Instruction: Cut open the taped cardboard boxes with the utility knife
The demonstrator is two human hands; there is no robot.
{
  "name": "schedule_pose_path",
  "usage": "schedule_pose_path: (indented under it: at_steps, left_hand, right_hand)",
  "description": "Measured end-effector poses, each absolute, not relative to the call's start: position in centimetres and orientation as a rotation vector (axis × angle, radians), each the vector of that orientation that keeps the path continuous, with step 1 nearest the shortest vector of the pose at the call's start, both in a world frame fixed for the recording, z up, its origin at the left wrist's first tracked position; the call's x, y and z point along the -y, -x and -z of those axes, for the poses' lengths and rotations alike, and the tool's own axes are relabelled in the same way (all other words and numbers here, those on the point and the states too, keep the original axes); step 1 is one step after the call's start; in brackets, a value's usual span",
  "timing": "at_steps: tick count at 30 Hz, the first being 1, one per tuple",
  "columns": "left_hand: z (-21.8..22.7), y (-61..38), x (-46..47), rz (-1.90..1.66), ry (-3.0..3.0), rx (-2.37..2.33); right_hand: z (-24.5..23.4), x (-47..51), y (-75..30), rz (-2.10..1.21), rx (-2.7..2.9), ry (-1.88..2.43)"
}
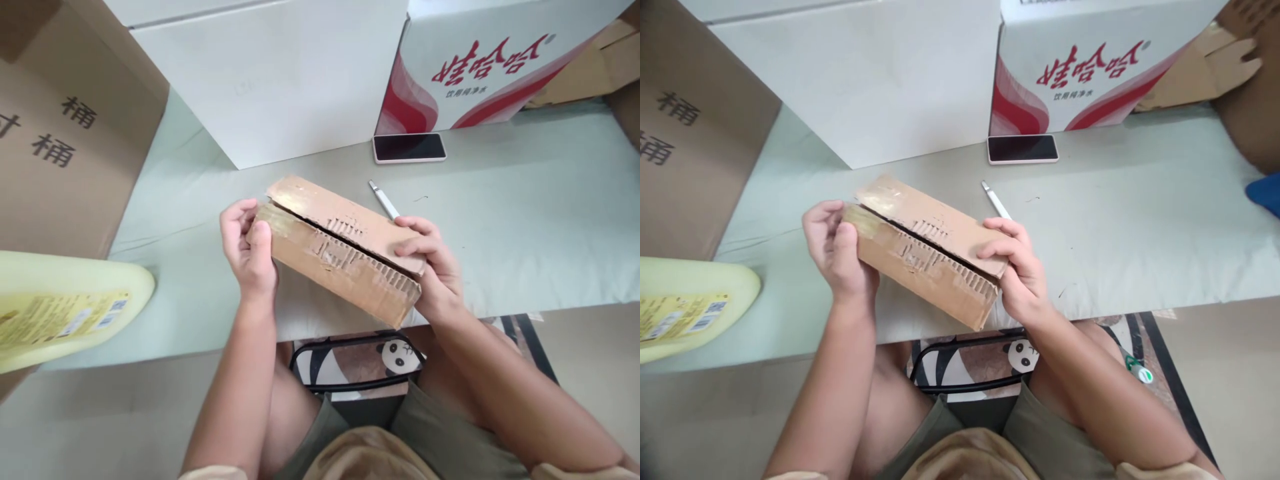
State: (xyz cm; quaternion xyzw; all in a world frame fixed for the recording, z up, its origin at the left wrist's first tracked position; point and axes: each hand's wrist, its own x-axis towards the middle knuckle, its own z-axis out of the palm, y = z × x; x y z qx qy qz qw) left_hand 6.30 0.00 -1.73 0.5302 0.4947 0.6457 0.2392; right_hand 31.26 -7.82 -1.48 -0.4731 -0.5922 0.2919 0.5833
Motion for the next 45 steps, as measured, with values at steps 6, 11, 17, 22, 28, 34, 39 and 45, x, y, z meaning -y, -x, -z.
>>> schedule_pose_path:
  at_steps: [6,11,17,22,28,34,39,45]
  left_hand:
    - [3.1,-5.6,-0.9,-1.852,-1.599,-1.202]
    - [2.9,-5.8,-0.8,-1.873,-1.612,-1.198]
    - [2.6,-5.5,-0.8,-1.834,-1.643,-1.137]
    - [2.2,-4.9,-0.9,-1.723,-1.720,-1.071]
    - [2.2,-4.9,-0.8,-1.720,-1.710,-0.986]
    - [2.1,-4.9,-0.6,-1.705,-1.717,-0.989]
    - [2.2,-4.8,-0.8,-1.738,-1.739,-0.936]
    - [2.3,-4.9,-0.9,-1.703,-1.718,-0.993]
  right_hand:
    - [2.3,7.5,-31.8,-0.739,1.397,0.930]
    - [2.3,7.4,-31.8,-0.711,1.427,0.959]
    - [2.5,7.3,-31.9,-0.728,1.436,0.902]
    - [2.5,7.3,-31.9,-0.692,1.485,0.901]
    - [2.7,7.4,-31.5,-0.672,1.438,0.947]
    - [2.6,7.5,-31.2,-0.788,1.294,0.975]
    - [2.3,7.4,-30.8,-0.838,1.199,0.926]
    - [2.5,7.4,-31.0,-0.831,1.243,0.961]
